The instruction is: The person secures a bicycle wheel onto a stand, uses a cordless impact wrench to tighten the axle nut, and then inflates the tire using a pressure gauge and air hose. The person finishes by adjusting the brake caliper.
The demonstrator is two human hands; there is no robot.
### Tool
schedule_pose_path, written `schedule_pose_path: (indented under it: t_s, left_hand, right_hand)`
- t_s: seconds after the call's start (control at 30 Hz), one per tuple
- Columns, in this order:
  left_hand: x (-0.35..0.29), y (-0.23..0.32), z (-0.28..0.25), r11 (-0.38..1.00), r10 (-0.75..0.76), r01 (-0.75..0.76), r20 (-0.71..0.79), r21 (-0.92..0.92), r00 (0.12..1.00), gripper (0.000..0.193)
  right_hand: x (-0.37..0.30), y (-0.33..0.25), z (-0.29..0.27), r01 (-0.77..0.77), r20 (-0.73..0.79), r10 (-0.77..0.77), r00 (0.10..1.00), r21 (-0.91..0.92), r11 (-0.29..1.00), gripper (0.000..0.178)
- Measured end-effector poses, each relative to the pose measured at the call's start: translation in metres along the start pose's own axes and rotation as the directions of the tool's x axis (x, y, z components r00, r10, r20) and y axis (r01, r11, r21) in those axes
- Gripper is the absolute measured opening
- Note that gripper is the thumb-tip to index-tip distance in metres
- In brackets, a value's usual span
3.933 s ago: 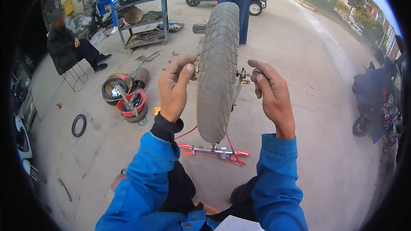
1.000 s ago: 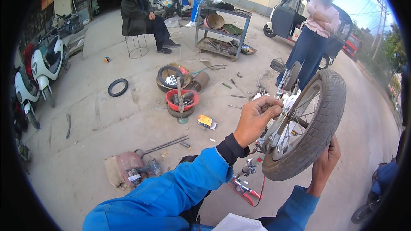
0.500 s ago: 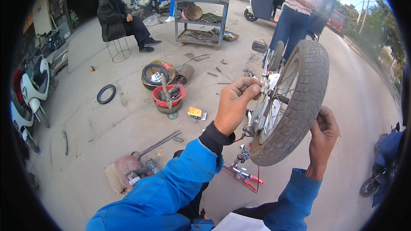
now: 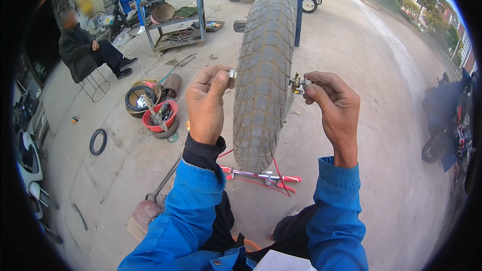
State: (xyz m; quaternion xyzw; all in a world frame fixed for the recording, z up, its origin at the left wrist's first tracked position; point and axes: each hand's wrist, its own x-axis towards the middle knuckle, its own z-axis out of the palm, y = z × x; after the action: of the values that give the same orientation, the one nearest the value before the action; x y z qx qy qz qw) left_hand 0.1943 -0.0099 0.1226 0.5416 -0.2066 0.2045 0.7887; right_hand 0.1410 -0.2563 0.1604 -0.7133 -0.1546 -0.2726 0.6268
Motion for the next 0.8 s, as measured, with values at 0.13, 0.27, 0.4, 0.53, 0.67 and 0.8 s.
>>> schedule_pose_path:
  t_s: [0.13,0.27,0.4,0.53,0.67,0.8]
  left_hand:
    - [-0.004,0.001,0.001,0.999,0.037,-0.037,-0.013,-0.021,0.999,0.029]
    - [-0.006,0.000,0.000,0.998,0.054,-0.054,-0.010,0.014,0.999,0.030]
    - [0.000,-0.001,-0.003,0.988,0.076,-0.078,0.026,0.131,0.997,0.031]
    - [0.001,-0.002,-0.003,0.972,-0.125,0.119,-0.017,-0.205,0.992,0.031]
    - [-0.002,-0.001,-0.002,1.000,0.007,-0.007,-0.014,0.004,1.000,0.030]
    - [0.000,-0.002,-0.001,0.999,0.033,-0.033,0.003,0.017,0.999,0.030]
  right_hand:
    - [0.000,0.002,0.000,-0.004,-0.001,0.004,1.000,-0.027,1.000,0.018]
    - [0.000,0.003,0.001,0.036,-0.008,-0.036,0.999,-0.059,0.998,0.016]
    - [0.001,0.003,0.001,0.033,-0.011,-0.034,0.999,-0.061,0.998,0.014]
    - [0.002,0.005,-0.001,0.021,0.026,-0.018,1.000,-0.140,0.990,0.021]
    - [0.001,0.009,0.002,0.063,0.017,-0.061,0.998,-0.178,0.982,0.029]
    - [0.004,0.012,0.005,0.114,0.017,-0.114,0.993,-0.263,0.958,0.034]
